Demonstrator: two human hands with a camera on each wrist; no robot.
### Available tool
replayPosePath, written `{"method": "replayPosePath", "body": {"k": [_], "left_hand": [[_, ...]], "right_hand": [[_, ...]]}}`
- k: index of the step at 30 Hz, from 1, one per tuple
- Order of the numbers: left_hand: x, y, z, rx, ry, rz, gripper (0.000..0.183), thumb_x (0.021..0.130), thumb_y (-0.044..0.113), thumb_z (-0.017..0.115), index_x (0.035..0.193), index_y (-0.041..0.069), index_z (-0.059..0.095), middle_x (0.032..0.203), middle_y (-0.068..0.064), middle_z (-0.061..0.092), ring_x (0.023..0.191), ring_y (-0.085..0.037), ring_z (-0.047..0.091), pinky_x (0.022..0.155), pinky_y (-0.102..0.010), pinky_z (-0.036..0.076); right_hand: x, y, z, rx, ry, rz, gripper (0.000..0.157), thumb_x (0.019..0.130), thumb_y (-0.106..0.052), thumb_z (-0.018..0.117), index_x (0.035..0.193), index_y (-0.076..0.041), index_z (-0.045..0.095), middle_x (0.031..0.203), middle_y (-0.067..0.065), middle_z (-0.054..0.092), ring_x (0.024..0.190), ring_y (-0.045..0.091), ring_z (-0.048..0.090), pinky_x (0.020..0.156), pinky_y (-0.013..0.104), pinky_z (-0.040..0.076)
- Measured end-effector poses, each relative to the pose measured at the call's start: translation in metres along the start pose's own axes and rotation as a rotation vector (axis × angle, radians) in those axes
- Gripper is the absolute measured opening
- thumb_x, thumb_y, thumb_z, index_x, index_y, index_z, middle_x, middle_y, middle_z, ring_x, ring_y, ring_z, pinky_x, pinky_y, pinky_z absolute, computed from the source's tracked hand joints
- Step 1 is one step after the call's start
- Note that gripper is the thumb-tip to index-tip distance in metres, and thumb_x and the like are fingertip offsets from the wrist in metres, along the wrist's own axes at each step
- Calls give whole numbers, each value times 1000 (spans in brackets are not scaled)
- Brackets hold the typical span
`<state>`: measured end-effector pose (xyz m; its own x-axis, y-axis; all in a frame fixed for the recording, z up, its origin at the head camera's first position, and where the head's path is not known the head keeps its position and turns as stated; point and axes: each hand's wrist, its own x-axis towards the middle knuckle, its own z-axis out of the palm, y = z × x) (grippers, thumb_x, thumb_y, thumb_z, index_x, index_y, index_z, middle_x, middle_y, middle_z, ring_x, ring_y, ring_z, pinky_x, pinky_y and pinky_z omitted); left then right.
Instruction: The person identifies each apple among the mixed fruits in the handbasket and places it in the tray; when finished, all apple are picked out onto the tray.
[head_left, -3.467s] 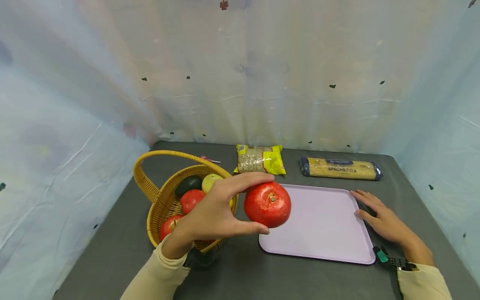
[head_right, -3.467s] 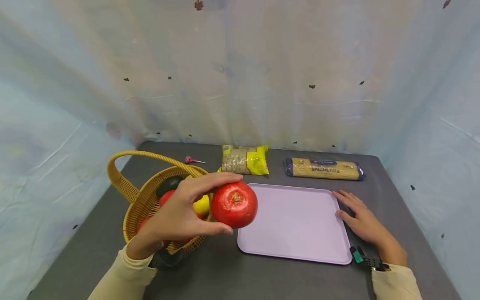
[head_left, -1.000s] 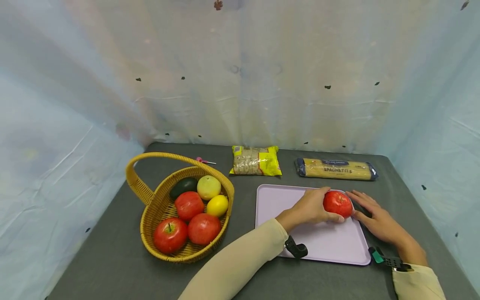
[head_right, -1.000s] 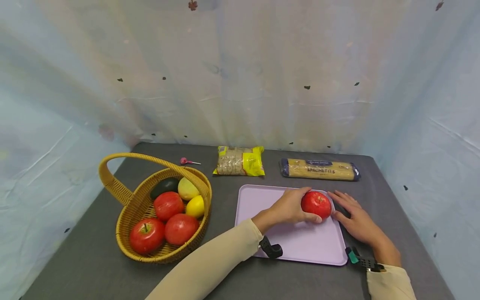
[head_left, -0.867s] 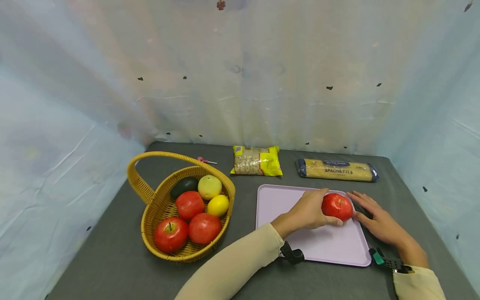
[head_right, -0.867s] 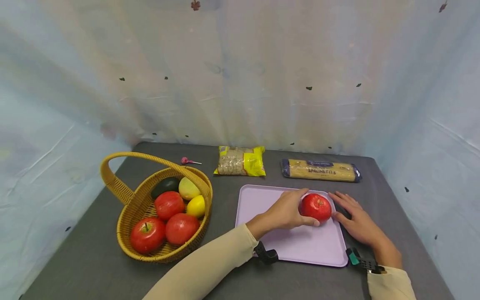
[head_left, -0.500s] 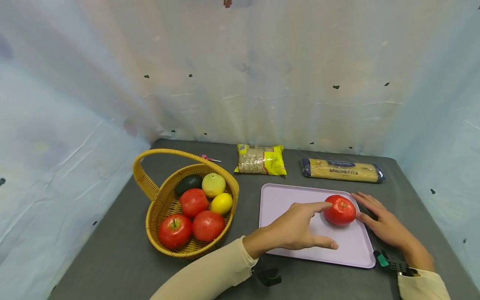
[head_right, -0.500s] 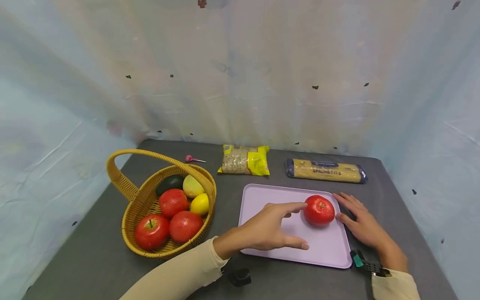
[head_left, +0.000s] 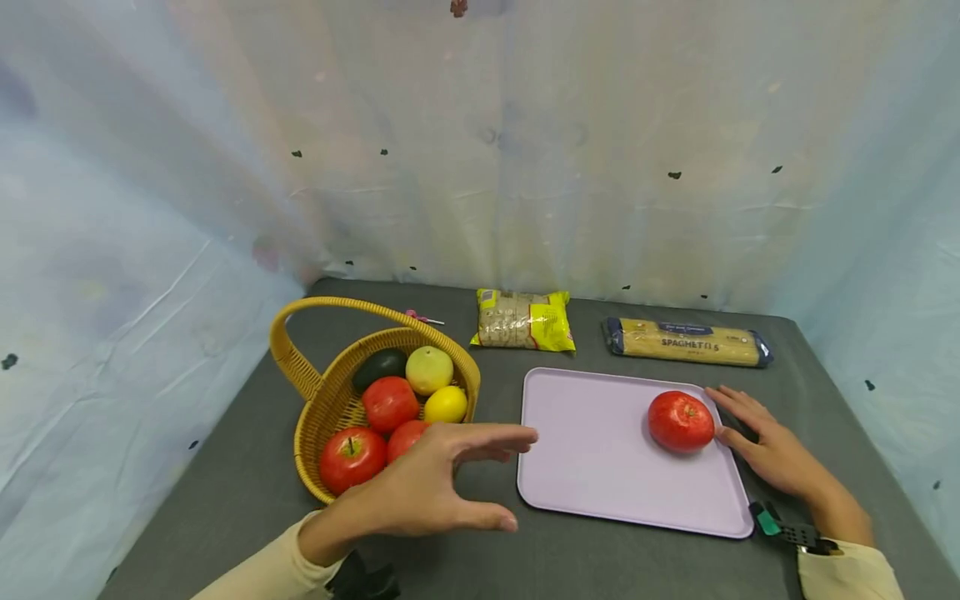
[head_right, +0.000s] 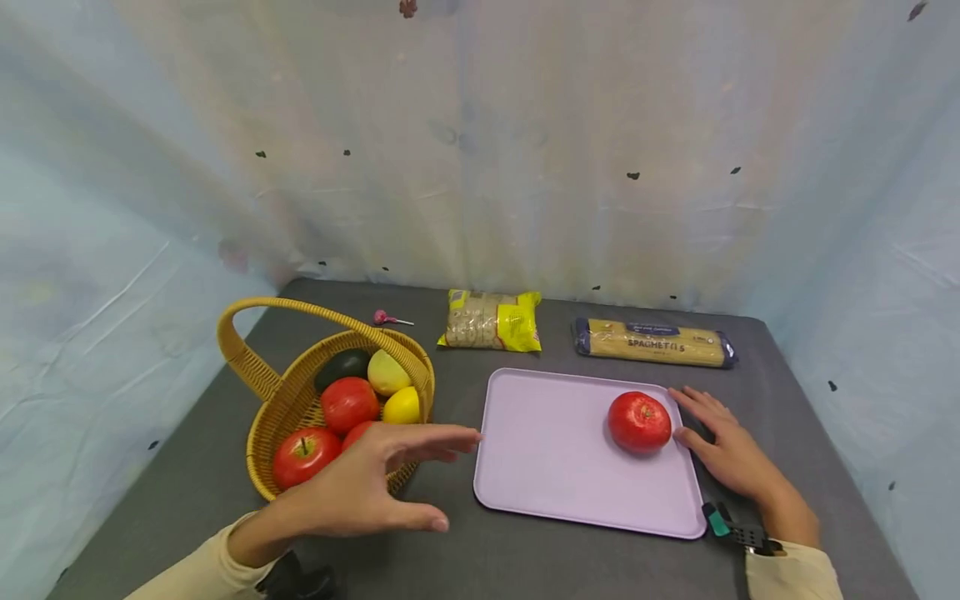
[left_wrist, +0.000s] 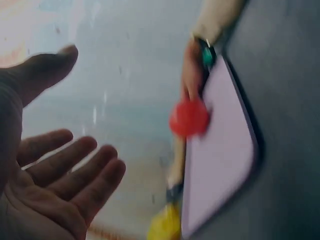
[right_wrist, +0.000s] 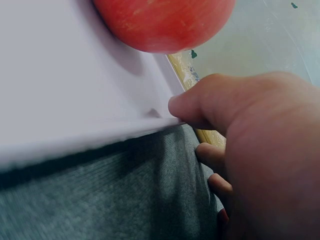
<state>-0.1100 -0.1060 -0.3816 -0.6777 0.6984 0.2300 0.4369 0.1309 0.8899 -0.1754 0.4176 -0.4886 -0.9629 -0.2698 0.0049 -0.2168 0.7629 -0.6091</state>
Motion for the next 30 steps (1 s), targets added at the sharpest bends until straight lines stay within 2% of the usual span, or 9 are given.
{"method": "replayPosePath", "body": {"k": [4,8,12,15,19,21,26,30], "left_hand": [[-40,-8,-31,27,59,-48,73,90,15,93,156,17,61,151,-1,69,135,-20,69,112,-39,58],[-73,-11,-60,107,127,-79,73,90,13,92,156,15,60,149,-9,70,129,-26,73,107,-39,61],[-98,-10,-85,200,166,-119,71,91,15,91,155,16,61,147,-13,71,126,-25,74,103,-35,62],[-111,-11,-100,271,186,-160,68,91,14,91,153,16,63,145,-12,72,125,-23,74,101,-32,63],[-121,-15,-113,356,188,-225,65,91,20,93,150,14,66,143,-6,74,122,-21,76,98,-31,64],[-123,-18,-117,417,167,-250,66,91,28,93,150,13,66,142,-5,74,119,-19,76,97,-31,64],[-120,-27,-118,586,62,-281,75,88,41,94,150,11,65,139,-4,73,114,-17,73,92,-32,65],[-114,-34,-114,653,-1,-330,74,87,41,95,149,14,65,140,-1,72,114,-19,70,90,-35,64]], "right_hand": [[0,0,1,1,-3,3,67,111,-28,64,170,-11,38,171,38,28,156,69,16,107,96,19],[0,0,2,-11,-9,17,68,111,-28,64,171,-12,38,172,37,27,156,68,17,106,96,20],[1,-2,2,-21,-20,32,69,111,-30,64,171,-12,37,173,37,27,156,68,17,104,96,22],[1,-3,2,-25,-23,40,69,111,-31,64,171,-11,37,173,37,26,156,68,18,103,96,23],[1,-3,2,-24,-19,36,69,111,-31,64,171,-11,37,172,37,27,156,68,18,103,96,23],[0,-3,2,-22,-16,30,69,111,-31,64,171,-11,38,172,37,27,155,68,19,103,96,23],[0,-2,2,-18,-10,17,68,110,-29,64,170,-11,38,172,37,28,155,69,20,103,96,24],[1,-1,2,-13,-6,13,68,110,-29,65,170,-11,38,172,37,28,155,69,19,104,96,23]]}}
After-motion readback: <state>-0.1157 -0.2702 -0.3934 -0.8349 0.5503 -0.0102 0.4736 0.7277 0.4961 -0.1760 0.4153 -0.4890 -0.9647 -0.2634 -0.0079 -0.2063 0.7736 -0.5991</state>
